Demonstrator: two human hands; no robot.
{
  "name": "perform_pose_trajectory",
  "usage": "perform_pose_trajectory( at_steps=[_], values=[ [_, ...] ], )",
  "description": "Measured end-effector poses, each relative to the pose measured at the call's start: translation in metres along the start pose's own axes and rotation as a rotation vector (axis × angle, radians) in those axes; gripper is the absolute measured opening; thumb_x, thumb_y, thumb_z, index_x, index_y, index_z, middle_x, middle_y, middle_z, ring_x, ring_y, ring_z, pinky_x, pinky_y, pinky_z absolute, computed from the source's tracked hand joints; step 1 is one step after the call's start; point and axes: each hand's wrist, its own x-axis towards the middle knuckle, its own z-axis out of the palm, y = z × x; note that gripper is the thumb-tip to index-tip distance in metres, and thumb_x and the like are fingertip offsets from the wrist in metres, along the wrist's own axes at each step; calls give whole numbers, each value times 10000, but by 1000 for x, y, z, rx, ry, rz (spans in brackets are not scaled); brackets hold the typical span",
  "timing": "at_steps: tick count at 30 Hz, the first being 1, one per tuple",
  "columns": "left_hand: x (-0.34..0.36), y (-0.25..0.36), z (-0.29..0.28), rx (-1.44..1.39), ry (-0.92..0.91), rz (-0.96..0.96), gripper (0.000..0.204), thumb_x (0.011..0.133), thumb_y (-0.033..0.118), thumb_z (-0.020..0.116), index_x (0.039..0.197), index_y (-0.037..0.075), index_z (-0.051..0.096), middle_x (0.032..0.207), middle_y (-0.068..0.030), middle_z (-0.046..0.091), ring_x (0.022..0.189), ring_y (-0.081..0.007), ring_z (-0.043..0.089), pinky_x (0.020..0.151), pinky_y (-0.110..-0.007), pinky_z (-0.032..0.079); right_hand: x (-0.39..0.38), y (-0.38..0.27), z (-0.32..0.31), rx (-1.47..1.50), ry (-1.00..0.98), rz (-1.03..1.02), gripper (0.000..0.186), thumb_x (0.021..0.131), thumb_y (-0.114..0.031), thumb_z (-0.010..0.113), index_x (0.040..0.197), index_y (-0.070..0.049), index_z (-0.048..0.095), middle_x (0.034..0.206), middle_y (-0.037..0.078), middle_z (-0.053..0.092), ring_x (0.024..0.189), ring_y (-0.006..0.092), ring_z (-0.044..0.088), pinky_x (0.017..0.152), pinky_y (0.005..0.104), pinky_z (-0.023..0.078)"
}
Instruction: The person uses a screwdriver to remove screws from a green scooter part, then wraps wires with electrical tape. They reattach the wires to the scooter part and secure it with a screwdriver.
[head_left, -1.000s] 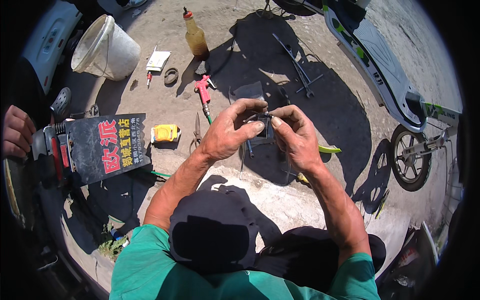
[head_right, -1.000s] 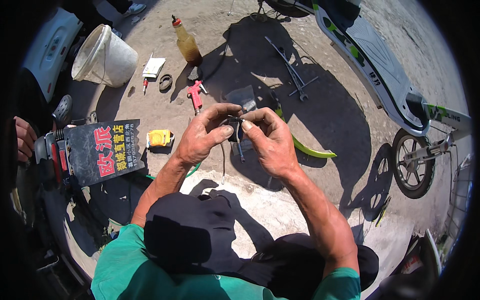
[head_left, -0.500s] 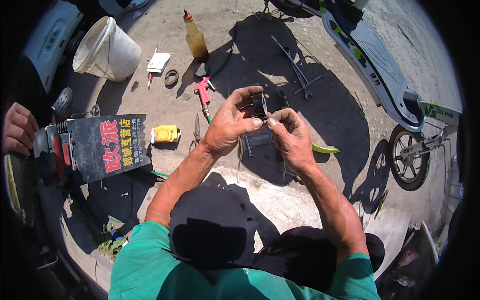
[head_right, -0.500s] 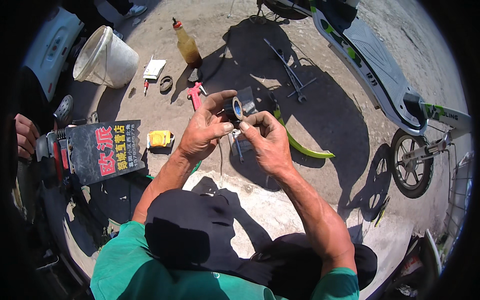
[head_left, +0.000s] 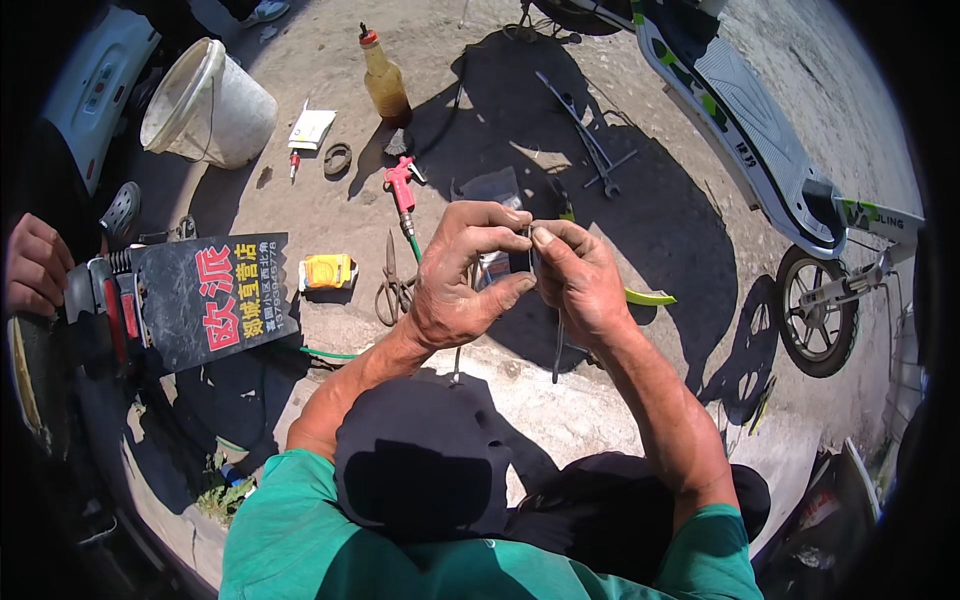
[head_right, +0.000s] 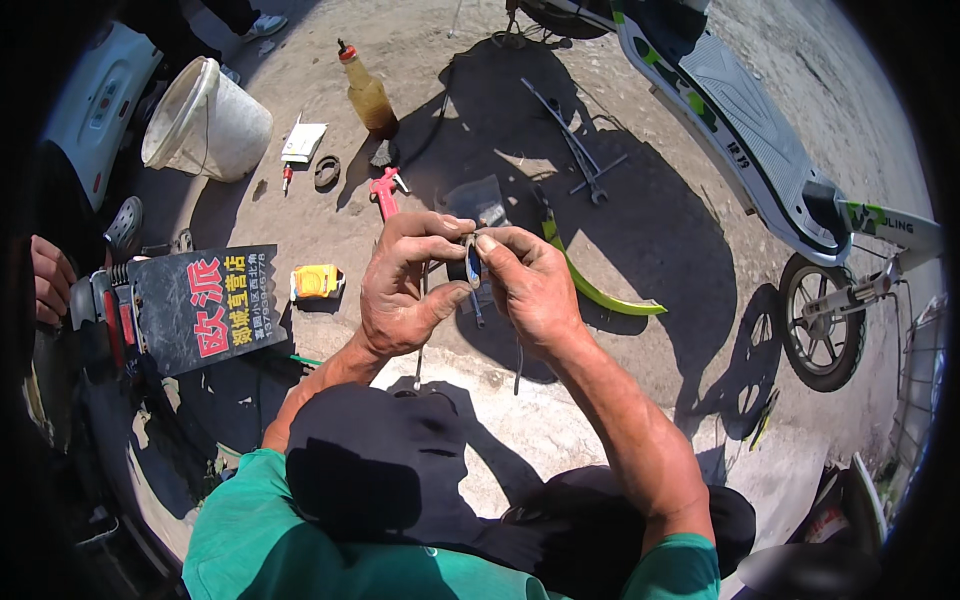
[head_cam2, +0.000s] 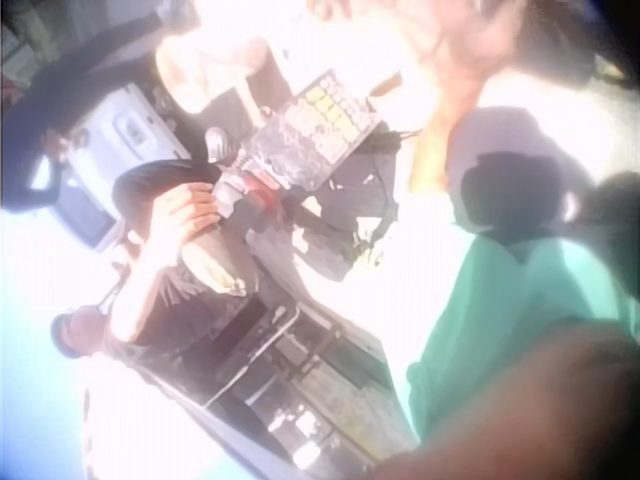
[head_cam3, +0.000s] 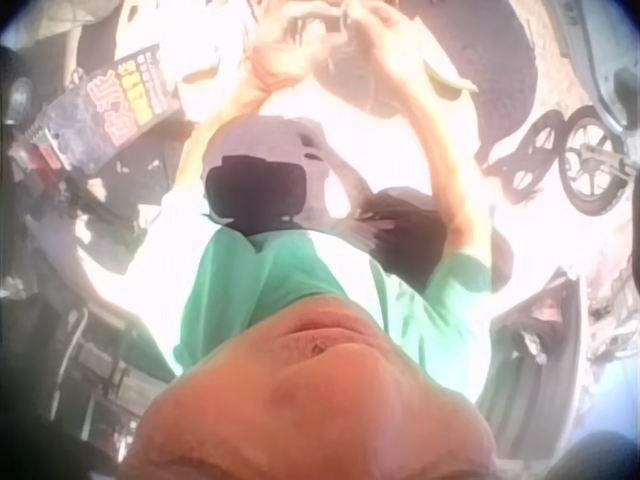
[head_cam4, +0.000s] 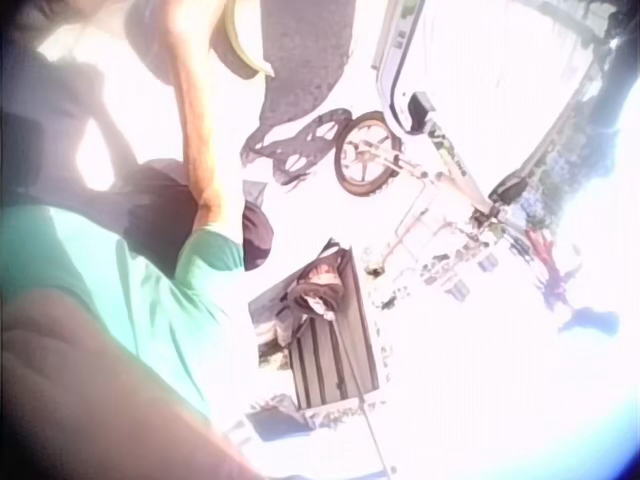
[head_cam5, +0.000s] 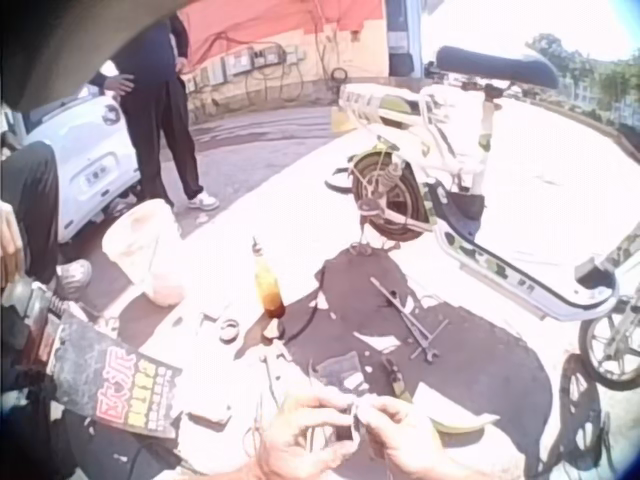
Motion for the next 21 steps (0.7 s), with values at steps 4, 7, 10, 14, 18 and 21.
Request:
perform_pose_trajectory(
  at_steps=[4,7,10,14,18,21],
  values=[
    [8,6,-3,-392,114,-352,286,954,98,737,1204,2,636,1217,-120,626,1184,-197,617,1048,-335,499,-2,-4,4,-134,28,-106,261,1037,-211,662,1144,24,698,854,0,657,692,30,555,589,198,433],
    [16,14,-13,-397,11,-621,391,939,133,725,1281,-26,623,1214,-115,654,1130,-173,629,1000,-309,509,-2,-9,5,-297,20,-255,257,1028,-194,673,1144,34,690,918,32,682,800,59,614,692,221,502],
    [18,15,-24,-414,-118,-787,510,887,197,739,1321,-37,609,1237,-134,645,1151,-183,621,1019,-319,489,-5,-9,2,-397,-24,-319,254,1022,-183,678,1154,34,660,960,46,688,860,74,629,750,236,521],
    [14,7,-22,-196,-179,-718,480,880,143,736,1313,-25,615,1226,-98,619,1074,-150,617,920,-301,515,-3,1,-2,-339,-10,-304,226,1021,-173,678,1136,11,616,927,20,659,801,52,590,687,223,487],
    [20,8,-6,241,-84,-420,457,869,60,733,1308,-3,620,1198,-77,588,948,-119,618,781,-275,536,4,9,-1,-222,46,-263,158,1033,-180,666,1080,-50,589,778,-55,545,604,13,425,509,199,324],
    [18,3,3,134,34,-533,415,891,65,738,1276,-26,615,1109,-77,631,872,-113,635,740,-270,545,5,8,-4,-152,61,-243,154,1038,-188,659,1064,-58,581,726,-59,510,555,19,378,476,210,289]
  ],
)
